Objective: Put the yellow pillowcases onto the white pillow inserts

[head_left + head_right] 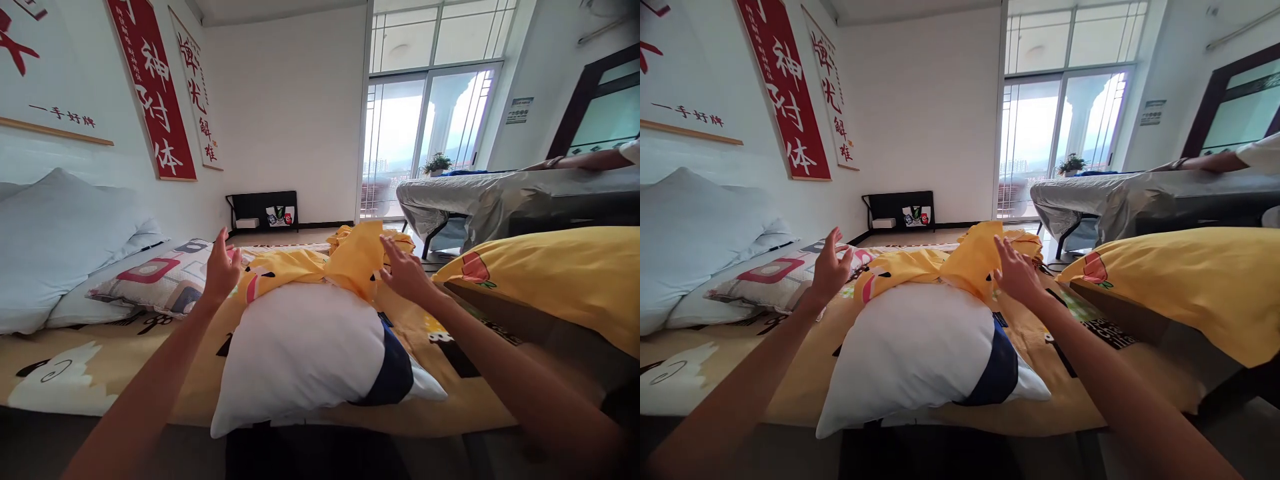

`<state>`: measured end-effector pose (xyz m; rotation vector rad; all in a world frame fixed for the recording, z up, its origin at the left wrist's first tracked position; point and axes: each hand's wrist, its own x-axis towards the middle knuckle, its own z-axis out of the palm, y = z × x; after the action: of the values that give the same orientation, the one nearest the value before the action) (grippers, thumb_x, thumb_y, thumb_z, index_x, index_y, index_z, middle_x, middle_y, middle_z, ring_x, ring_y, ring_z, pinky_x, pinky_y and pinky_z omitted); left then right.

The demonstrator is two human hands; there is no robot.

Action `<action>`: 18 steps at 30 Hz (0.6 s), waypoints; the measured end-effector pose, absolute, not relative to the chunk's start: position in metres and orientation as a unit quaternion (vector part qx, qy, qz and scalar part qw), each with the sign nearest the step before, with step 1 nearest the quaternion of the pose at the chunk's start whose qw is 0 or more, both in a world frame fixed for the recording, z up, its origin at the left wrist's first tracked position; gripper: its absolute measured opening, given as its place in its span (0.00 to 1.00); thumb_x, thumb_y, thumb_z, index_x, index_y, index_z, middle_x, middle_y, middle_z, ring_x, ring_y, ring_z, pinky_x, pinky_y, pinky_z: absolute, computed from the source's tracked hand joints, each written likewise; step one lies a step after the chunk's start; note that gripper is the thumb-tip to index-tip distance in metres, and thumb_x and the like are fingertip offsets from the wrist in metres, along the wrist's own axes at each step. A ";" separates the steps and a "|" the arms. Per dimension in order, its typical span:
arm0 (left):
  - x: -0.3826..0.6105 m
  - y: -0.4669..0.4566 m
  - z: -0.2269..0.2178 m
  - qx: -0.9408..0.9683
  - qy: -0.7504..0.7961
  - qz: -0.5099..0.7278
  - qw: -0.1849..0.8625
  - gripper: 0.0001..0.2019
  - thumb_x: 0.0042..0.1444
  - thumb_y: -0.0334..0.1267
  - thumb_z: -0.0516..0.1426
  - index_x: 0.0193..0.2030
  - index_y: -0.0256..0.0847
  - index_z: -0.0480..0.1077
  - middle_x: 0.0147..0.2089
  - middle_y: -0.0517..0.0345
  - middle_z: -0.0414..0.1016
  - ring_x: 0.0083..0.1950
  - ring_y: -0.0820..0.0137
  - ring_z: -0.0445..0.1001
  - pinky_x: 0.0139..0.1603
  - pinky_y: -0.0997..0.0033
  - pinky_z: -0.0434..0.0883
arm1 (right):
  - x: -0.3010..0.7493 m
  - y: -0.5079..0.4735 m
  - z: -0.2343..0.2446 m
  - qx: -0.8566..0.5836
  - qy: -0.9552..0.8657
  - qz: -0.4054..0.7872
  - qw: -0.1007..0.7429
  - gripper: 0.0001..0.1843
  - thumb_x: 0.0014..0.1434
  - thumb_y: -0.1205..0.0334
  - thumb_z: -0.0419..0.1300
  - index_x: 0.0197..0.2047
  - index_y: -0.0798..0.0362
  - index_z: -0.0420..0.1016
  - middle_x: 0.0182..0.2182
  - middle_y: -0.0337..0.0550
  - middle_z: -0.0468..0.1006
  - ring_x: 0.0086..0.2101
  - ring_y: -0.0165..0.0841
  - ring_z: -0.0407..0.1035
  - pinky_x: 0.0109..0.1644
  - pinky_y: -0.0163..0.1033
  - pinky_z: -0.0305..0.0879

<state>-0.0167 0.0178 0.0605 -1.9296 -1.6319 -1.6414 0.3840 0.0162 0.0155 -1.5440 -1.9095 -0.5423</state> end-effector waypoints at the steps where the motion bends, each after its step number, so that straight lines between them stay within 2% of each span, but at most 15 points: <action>1: -0.020 0.008 0.044 -0.678 -0.508 -0.526 0.072 0.28 0.60 0.37 0.49 0.67 0.39 0.51 0.64 0.43 0.63 0.55 0.59 0.72 0.55 0.57 0.69 | 0.384 0.006 -0.003 -0.552 -0.760 -0.223 0.259 0.38 0.57 0.66 0.53 0.69 0.58 0.46 0.65 0.63 0.55 0.60 0.52 0.59 0.58 0.58 0.59; 3: -0.034 -0.017 0.010 -0.760 -0.480 -0.433 0.057 0.26 0.60 0.38 0.48 0.66 0.43 0.55 0.61 0.47 0.67 0.54 0.61 0.72 0.52 0.59 0.71 | 0.387 -0.019 -0.038 -0.487 -0.827 -0.227 0.168 0.38 0.57 0.69 0.52 0.70 0.54 0.47 0.66 0.59 0.53 0.59 0.48 0.61 0.57 0.54 0.61; 5: -0.054 -0.041 -0.028 -0.826 -0.479 -0.296 0.022 0.25 0.59 0.36 0.47 0.64 0.45 0.58 0.60 0.49 0.69 0.57 0.60 0.71 0.54 0.60 0.71 | 0.393 -0.045 -0.067 -0.448 -0.858 -0.223 0.115 0.42 0.55 0.75 0.51 0.70 0.48 0.44 0.67 0.55 0.53 0.57 0.44 0.63 0.55 0.51 0.64; 7: -0.078 -0.061 -0.072 -0.848 -0.488 -0.207 0.017 0.28 0.58 0.33 0.48 0.67 0.48 0.56 0.65 0.52 0.64 0.62 0.59 0.67 0.59 0.57 0.67 | 0.401 -0.067 -0.089 -0.434 -0.867 -0.225 0.093 0.48 0.51 0.80 0.49 0.71 0.43 0.41 0.68 0.50 0.51 0.56 0.42 0.65 0.54 0.48 0.65; 8: -0.089 -0.069 -0.097 -0.844 -0.495 -0.204 0.026 0.30 0.57 0.34 0.49 0.68 0.47 0.53 0.65 0.49 0.64 0.61 0.57 0.68 0.58 0.55 0.68 | 0.406 -0.075 -0.098 -0.431 -0.870 -0.222 0.088 0.50 0.49 0.82 0.49 0.71 0.41 0.39 0.68 0.49 0.50 0.56 0.41 0.65 0.55 0.48 0.65; 10: -0.107 -0.082 -0.147 -0.849 -0.473 -0.234 0.017 0.37 0.56 0.37 0.53 0.71 0.44 0.42 0.64 0.44 0.65 0.58 0.56 0.70 0.56 0.57 0.70 | 0.414 -0.085 -0.111 -0.431 -0.874 -0.207 0.089 0.51 0.49 0.80 0.51 0.71 0.41 0.38 0.68 0.47 0.49 0.57 0.42 0.64 0.55 0.49 0.64; 11: -0.113 -0.087 -0.169 -0.844 -0.469 -0.259 0.022 0.38 0.57 0.37 0.53 0.72 0.49 0.38 0.65 0.46 0.64 0.60 0.57 0.69 0.56 0.57 0.70 | 0.418 -0.087 -0.115 -0.431 -0.876 -0.197 0.092 0.49 0.50 0.78 0.52 0.71 0.41 0.39 0.68 0.47 0.49 0.58 0.43 0.63 0.56 0.50 0.64; 13: -0.117 -0.093 -0.200 -0.821 -0.467 -0.324 0.047 0.41 0.55 0.42 0.57 0.71 0.55 0.39 0.62 0.50 0.68 0.58 0.53 0.71 0.52 0.53 0.73 | 0.420 -0.088 -0.117 -0.428 -0.881 -0.174 0.102 0.44 0.55 0.71 0.54 0.71 0.41 0.41 0.68 0.47 0.49 0.59 0.45 0.61 0.55 0.51 0.64; 15: -0.112 -0.094 -0.208 -0.803 -0.469 -0.363 0.060 0.39 0.56 0.43 0.57 0.71 0.55 0.42 0.61 0.49 0.69 0.58 0.52 0.70 0.52 0.53 0.73 | 0.416 -0.083 -0.113 -0.422 -0.883 -0.159 0.131 0.38 0.59 0.65 0.54 0.70 0.39 0.46 0.67 0.47 0.54 0.59 0.44 0.61 0.55 0.50 0.65; 18: -0.092 -0.086 -0.176 -0.789 -0.434 -0.427 0.081 0.30 0.60 0.44 0.54 0.68 0.51 0.52 0.58 0.46 0.70 0.56 0.56 0.71 0.53 0.57 0.72 | 0.402 -0.071 -0.094 -0.411 -0.874 -0.126 0.225 0.30 0.62 0.61 0.52 0.67 0.41 0.55 0.60 0.48 0.67 0.54 0.41 0.66 0.53 0.47 0.66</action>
<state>-0.0923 -0.0861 -0.1765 -2.3594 -1.2976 -1.2775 0.4020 -0.0713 -0.0939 -1.1341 -2.4127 -0.3477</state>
